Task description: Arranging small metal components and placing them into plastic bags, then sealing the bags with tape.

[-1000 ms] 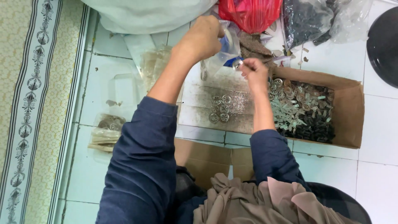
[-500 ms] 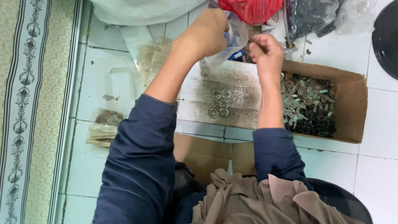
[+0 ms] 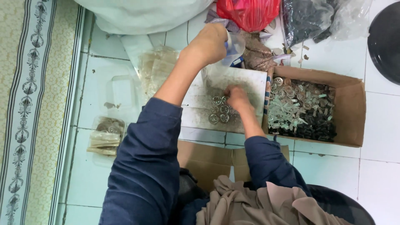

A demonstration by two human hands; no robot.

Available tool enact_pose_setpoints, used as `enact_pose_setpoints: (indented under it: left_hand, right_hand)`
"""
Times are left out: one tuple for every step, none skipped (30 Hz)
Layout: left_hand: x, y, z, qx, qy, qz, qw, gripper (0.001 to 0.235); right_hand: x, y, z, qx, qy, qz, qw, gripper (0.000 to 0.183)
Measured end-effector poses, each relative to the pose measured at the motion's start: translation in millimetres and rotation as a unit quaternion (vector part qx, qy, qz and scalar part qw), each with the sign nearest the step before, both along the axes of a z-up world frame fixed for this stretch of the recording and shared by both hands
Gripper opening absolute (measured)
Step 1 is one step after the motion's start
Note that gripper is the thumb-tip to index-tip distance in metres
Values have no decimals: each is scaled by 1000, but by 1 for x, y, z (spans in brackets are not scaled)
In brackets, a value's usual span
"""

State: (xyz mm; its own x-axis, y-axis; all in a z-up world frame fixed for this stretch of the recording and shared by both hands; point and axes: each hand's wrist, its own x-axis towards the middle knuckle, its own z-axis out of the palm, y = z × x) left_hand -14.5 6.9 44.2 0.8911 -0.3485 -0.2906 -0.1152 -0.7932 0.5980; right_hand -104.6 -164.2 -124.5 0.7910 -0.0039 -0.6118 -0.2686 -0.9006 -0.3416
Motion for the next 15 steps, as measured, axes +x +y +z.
enact_pose_setpoints:
  left_hand:
    - [-9, 6, 25, -23, -3, 3, 1000, 19]
    - [-12, 9, 33, -23, -4, 4, 1000, 19]
    - [-15, 12, 42, -13, -12, -3, 1000, 16]
    - [-18, 14, 50, -3, -19, -10, 1000, 16]
    - [-12, 9, 33, -3, -19, -9, 1000, 16]
    - [-6, 4, 16, 11, -29, -16, 999, 16]
    - [0, 0, -2, 24, -38, -23, 999, 26]
    - [4, -3, -18, 25, -37, -22, 999, 26]
    - [8, -7, -34, 54, -4, -1, 999, 24]
    - [12, -11, -50, 83, 29, 20, 996, 23]
    - [13, -6, -49, 83, 30, 18, 996, 23]
    - [15, -3, -47, 84, 8, -8, 996, 20]
    - [18, 1, -45, 85, -15, -34, 996, 18]
    - [9, 5, -17, 85, -16, -36, 996, 18]
    - [0, 9, 11, 58, -2, -13, 998, 20]
  right_hand:
    - [-3, 1, -4, -15, -1, 6, 1000, 44]
    - [-1, -1, -13, -15, -2, 7, 1000, 44]
    - [1, -4, -23, -23, -10, 32, 999, 30]
    - [2, -7, -32, -31, -18, 57, 998, 20]
    - [-2, -2, -11, -31, -18, 57, 998, 20]
    - [-6, 2, 11, 5, -6, 12, 1000, 33]
    - [-11, 8, 33, 42, 7, -32, 999, 51]
    - [-14, 7, 35, 42, 8, -31, 999, 51]
    - [-16, 6, 38, 62, -3, -37, 997, 50]
    - [-18, 4, 41, 82, -13, -43, 996, 48]
    - [-18, 0, 29, 82, -13, -45, 996, 48]
    - [-18, -5, 18, 91, -24, -40, 995, 42]
    - [-16, -11, 7, 101, -37, -35, 994, 35]
    - [-16, -13, 3, 101, -39, -37, 993, 35]
    - [-16, -14, -1, 99, -49, -23, 994, 31]
